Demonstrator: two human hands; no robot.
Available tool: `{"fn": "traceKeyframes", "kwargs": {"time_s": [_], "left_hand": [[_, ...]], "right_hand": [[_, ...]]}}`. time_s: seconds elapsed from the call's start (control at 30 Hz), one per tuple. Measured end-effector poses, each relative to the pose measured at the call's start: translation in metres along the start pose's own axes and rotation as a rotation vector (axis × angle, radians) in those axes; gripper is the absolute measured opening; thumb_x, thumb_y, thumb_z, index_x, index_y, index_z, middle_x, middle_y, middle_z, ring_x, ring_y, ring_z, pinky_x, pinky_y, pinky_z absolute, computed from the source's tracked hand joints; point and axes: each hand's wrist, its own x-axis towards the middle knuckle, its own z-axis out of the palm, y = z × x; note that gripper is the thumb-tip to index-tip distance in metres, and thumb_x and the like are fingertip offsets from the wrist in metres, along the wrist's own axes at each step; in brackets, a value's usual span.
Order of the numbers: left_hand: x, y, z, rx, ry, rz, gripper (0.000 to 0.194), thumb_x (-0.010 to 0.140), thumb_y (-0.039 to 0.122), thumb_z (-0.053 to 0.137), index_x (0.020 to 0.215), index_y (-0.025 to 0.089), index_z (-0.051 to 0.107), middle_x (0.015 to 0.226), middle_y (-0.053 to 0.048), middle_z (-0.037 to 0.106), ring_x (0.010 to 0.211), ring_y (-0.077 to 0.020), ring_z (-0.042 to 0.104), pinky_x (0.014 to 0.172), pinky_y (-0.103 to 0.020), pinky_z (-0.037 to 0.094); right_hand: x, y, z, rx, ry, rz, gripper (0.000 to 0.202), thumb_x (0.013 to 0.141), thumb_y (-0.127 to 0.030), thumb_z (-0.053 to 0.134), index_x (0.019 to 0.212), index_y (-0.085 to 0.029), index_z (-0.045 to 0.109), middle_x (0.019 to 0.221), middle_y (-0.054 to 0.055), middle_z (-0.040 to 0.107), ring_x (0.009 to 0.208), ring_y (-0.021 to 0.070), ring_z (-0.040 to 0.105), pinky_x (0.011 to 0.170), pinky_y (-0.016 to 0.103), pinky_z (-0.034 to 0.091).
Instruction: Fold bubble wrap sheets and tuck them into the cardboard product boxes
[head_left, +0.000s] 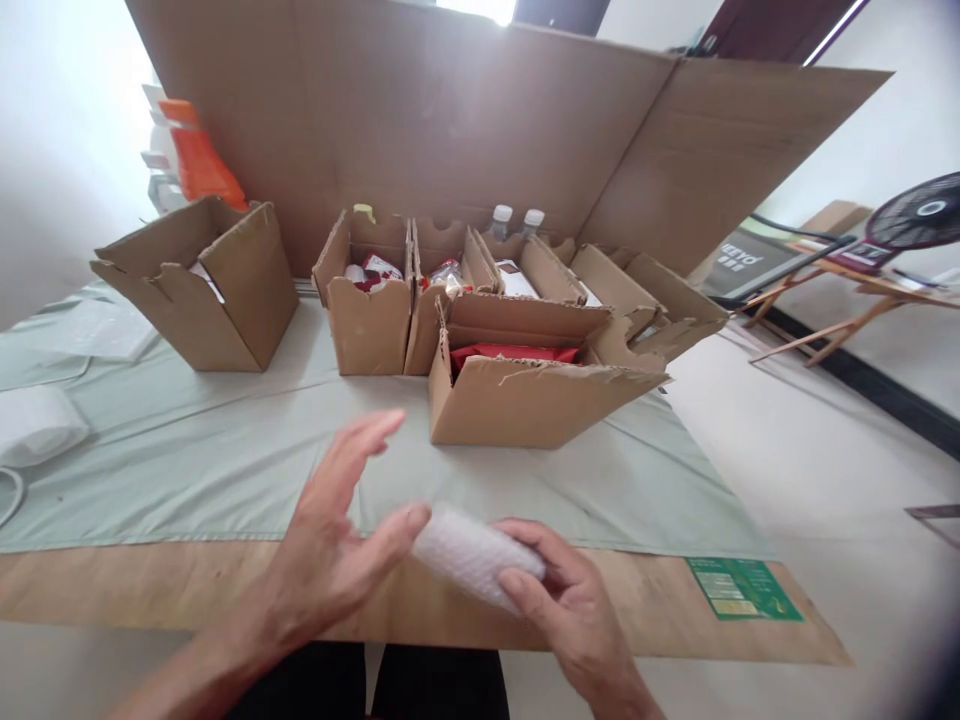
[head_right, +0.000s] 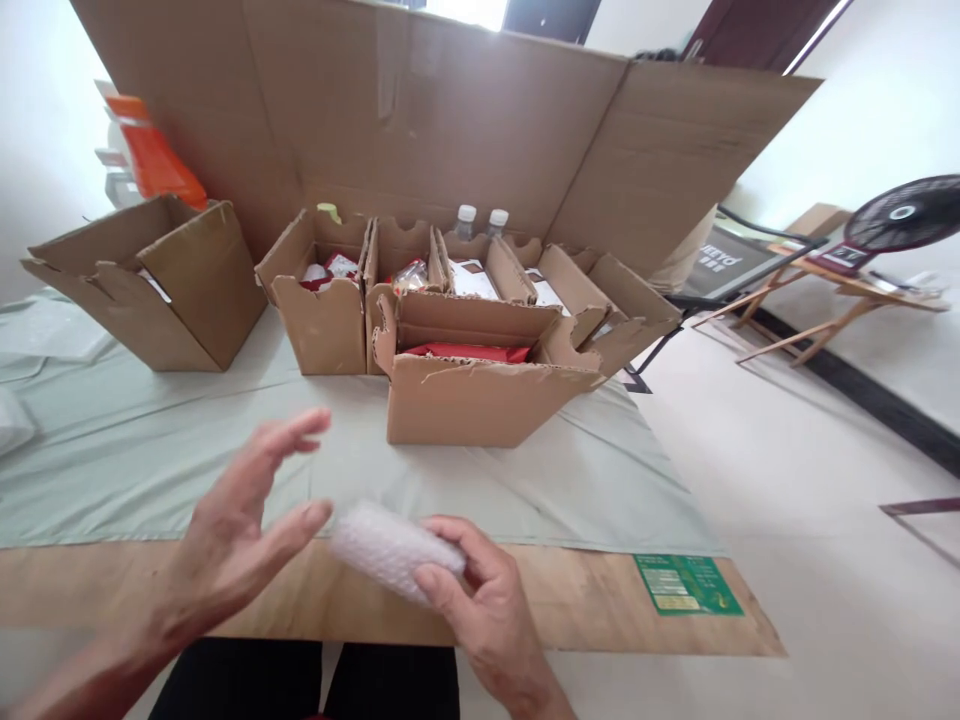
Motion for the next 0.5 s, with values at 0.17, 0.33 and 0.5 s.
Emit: {"fn": "traceKeyframes", "kwargs": {"time_s": [0.17,0.33,0.5], "left_hand": [[0.079,0.005,0.028,0.118,0.088,0.241,0.045,0.090,0.024,0.067,0.134,0.024,0.060,0.162,-0.016,0.039,0.150,-0.0343,0.039,0.117,-0.058,0.041],[0.070,-0.007,0.060,-0.018,0.150,0.307,0.023,0.089,0.006,0.061,0.100,0.022,0.070,0.167,-0.013,0.031,0.151,-0.0331,0.038,0.111,-0.053,0.047],[0.058,-0.013,0.069,-0.089,0.180,0.334,0.027,0.086,0.001,0.061,0.101,0.023,0.068,0.171,-0.008,0.024,0.151,-0.0320,0.038,0.111,-0.050,0.049]], "right_hand": [[0.011,-0.047,-0.061,-0.304,0.362,-0.245,0.030,0.082,-0.046,0.080,0.105,-0.027,0.078,0.094,0.003,0.077,0.076,0.0183,0.071,0.064,0.024,0.058],[0.056,-0.111,-0.107,-0.664,0.599,-0.442,0.030,0.085,-0.047,0.077,0.111,-0.030,0.078,0.100,0.002,0.078,0.075,0.0168,0.069,0.066,0.029,0.054],[0.124,-0.148,-0.098,-0.948,0.133,-0.575,0.024,0.093,-0.039,0.065,0.109,-0.028,0.077,0.098,0.000,0.079,0.074,0.0162,0.067,0.065,0.029,0.049]]}}
